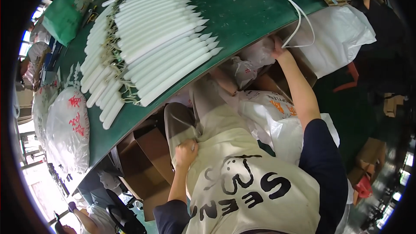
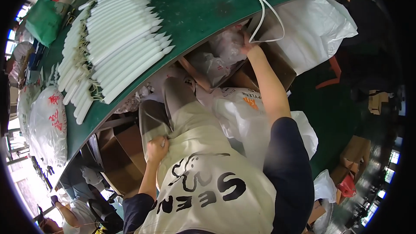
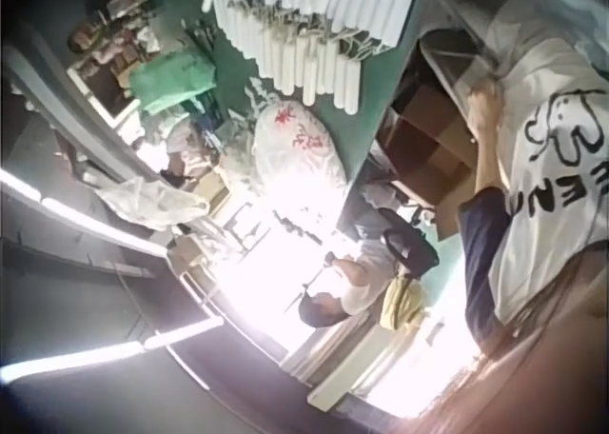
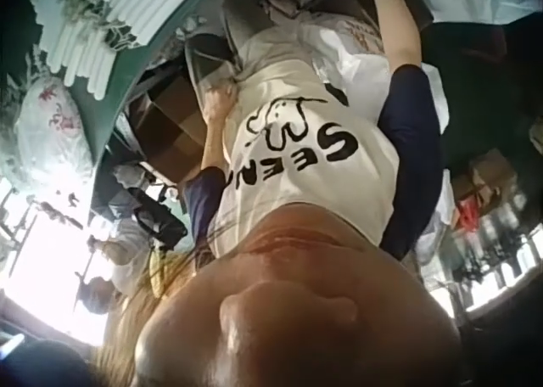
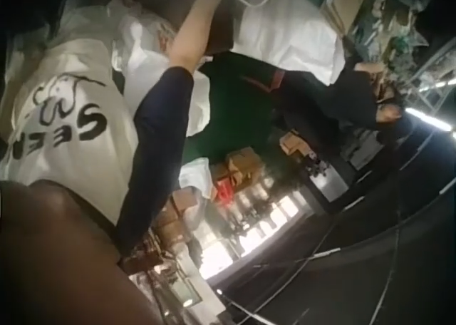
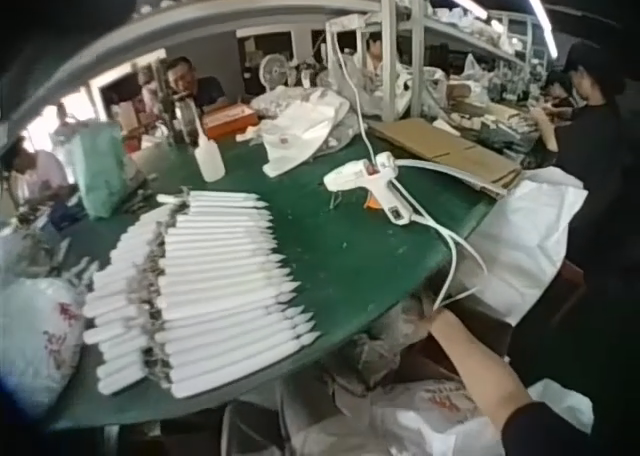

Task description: Assembling small items using a hot glue gun and then packaging them into plastic bags.

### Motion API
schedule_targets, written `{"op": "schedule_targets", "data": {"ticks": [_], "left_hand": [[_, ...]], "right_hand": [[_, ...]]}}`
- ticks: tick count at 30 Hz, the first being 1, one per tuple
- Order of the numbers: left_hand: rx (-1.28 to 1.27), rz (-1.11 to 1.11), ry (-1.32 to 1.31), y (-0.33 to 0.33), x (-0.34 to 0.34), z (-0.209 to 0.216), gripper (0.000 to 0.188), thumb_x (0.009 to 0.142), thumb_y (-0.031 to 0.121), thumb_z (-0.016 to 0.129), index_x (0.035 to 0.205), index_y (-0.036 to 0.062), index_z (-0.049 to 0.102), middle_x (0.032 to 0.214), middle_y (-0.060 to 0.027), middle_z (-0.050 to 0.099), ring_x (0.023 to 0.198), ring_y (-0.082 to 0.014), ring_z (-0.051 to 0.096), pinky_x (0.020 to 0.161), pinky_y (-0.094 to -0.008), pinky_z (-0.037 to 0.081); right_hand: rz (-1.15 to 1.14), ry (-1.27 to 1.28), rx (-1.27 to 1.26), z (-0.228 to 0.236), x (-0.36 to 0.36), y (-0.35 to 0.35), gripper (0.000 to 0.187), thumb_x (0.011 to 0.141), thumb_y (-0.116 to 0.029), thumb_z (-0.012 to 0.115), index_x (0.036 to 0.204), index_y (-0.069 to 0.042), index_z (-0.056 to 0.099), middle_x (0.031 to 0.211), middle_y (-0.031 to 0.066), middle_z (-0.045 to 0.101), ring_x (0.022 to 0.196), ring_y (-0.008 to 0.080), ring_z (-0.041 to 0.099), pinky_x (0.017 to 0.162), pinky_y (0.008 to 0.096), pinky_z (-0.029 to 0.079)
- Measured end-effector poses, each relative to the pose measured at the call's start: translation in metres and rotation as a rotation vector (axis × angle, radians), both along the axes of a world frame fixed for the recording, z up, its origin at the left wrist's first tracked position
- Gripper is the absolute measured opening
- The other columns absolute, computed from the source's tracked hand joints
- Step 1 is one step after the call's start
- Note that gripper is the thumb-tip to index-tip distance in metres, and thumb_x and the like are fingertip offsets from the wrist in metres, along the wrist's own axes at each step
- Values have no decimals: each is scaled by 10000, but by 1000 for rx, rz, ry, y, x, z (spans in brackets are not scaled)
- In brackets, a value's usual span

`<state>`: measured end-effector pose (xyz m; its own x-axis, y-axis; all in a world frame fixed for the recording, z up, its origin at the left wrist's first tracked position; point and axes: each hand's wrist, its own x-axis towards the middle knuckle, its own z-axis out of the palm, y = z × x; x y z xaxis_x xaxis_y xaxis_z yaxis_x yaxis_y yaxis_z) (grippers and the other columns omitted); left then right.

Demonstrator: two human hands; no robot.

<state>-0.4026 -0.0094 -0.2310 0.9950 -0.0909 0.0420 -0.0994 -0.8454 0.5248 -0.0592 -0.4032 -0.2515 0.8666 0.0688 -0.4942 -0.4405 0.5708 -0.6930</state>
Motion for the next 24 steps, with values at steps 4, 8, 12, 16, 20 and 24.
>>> {"op": "schedule_targets", "data": {"ticks": [4,8,12,16,20,24], "left_hand": [[-47,53,-18,11,-12,-8,123,709,141,603,654,41,556,679,-132,573,600,-328,571,534,-379,457],[-154,53,-13,6,17,10,113,708,98,597,673,-7,579,683,-180,576,623,-355,568,550,-383,448],[-225,176,-273,27,2,29,77,687,39,598,663,-6,541,650,-149,532,566,-328,535,500,-363,429],[-302,185,-376,15,23,84,134,692,-40,594,633,-29,475,764,-144,553,512,-252,488,479,-316,401],[-385,93,-396,4,33,119,194,721,-62,583,615,-29,424,985,-152,572,526,-188,473,482,-271,389],[-436,24,-465,-3,37,140,187,709,-61,584,617,-20,427,1045,-165,581,538,-196,511,485,-253,402]], "right_hand": [[213,14,-167,43,-43,68,309,773,-204,571,1030,-33,555,906,80,599,812,209,598,770,304,488],[560,-898,-816,-74,-25,31,245,756,-157,574,964,-31,605,956,87,616,840,176,606,790,277,476],[578,-78,-297,72,-118,159,186,750,-140,565,877,-21,631,899,78,628,805,169,602,767,274,467],[795,-480,-815,113,-160,176,194,748,-131,549,888,-17,621,811,46,632,775,114,576,717,260,444],[788,-773,-594,128,-206,198,218,730,-119,538,890,13,605,754,68,628,710,98,554,645,282,443],[1130,-976,-649,152,-240,206,208,674,-130,551,832,-4,605,695,149,594,644,214,581,615,334,453]]}}
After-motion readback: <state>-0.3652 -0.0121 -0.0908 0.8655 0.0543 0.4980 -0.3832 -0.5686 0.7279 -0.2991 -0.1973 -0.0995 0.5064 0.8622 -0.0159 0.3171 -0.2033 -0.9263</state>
